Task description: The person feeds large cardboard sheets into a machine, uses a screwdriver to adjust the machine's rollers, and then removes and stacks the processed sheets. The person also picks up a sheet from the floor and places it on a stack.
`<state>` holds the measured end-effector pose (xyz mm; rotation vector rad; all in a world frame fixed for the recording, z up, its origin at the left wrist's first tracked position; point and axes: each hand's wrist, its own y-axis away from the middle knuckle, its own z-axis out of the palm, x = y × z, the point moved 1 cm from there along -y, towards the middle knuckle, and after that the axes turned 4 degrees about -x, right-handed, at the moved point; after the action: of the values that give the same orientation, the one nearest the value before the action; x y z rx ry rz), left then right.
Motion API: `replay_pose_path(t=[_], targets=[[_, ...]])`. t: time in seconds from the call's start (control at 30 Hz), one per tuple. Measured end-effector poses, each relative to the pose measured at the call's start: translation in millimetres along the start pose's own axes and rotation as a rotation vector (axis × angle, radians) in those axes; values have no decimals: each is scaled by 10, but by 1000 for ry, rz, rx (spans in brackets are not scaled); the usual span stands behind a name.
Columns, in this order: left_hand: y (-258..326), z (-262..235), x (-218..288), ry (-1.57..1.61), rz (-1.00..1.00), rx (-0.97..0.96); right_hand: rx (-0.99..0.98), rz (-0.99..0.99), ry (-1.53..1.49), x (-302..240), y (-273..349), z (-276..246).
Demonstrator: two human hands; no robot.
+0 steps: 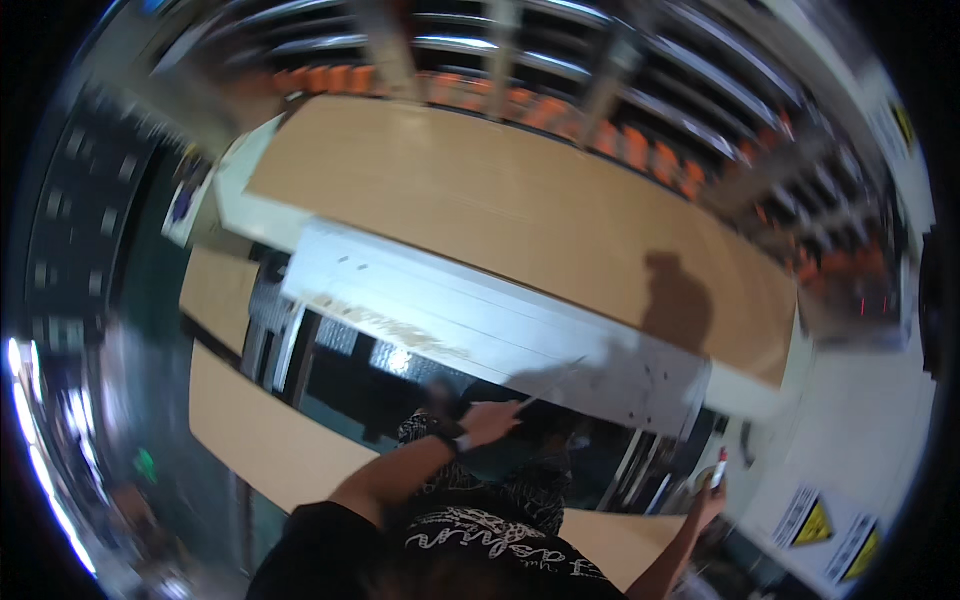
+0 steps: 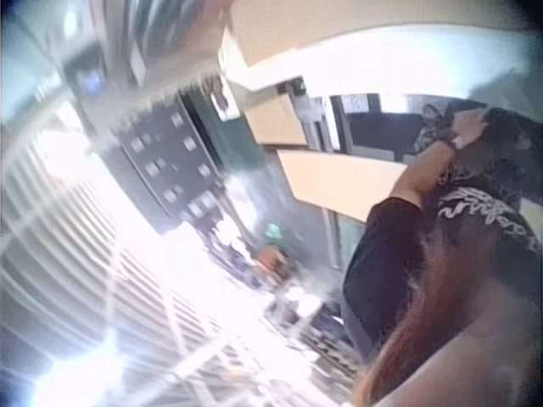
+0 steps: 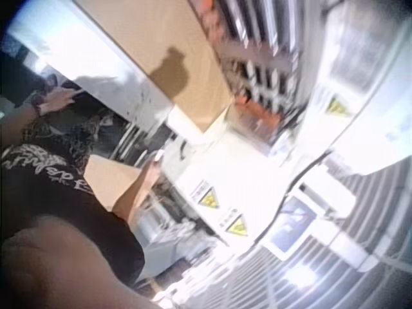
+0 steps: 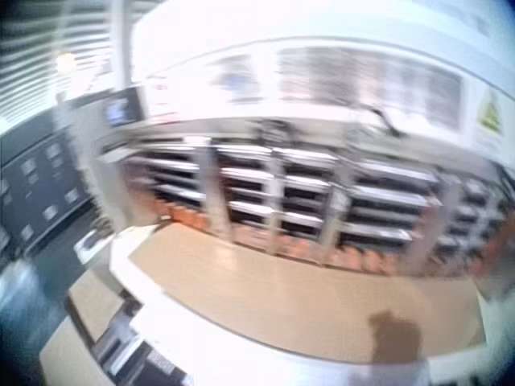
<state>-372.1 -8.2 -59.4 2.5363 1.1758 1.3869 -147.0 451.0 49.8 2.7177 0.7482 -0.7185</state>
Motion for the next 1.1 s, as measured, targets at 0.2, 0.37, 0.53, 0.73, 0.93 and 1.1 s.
replay_pose_path(t=[0.2,0.37,0.53,0.73,0.93,1.1], targets=[[2940,-1365,-1948,9,-1051,321,-518,-348,-186,-3101,859,988],[5067,-625,-2492,205,-1282,1399,-1112,-665,-468,-4903,1688,2182],[5386,605,-1778,834,-1410,1813,-1289,-721,-535,-6453,2963,3087],[4951,1702,-1530,1359,-1419,1947,-1503,-998,-232,-7502,4058,3840],[4978,1908,-1273,1845,-1389,1481,-1567,-997,-233,-8244,5007,4177],[4999,1580,-1586,1901,-1277,1593,-1551,-906,-359,-9079,5403,4506]])
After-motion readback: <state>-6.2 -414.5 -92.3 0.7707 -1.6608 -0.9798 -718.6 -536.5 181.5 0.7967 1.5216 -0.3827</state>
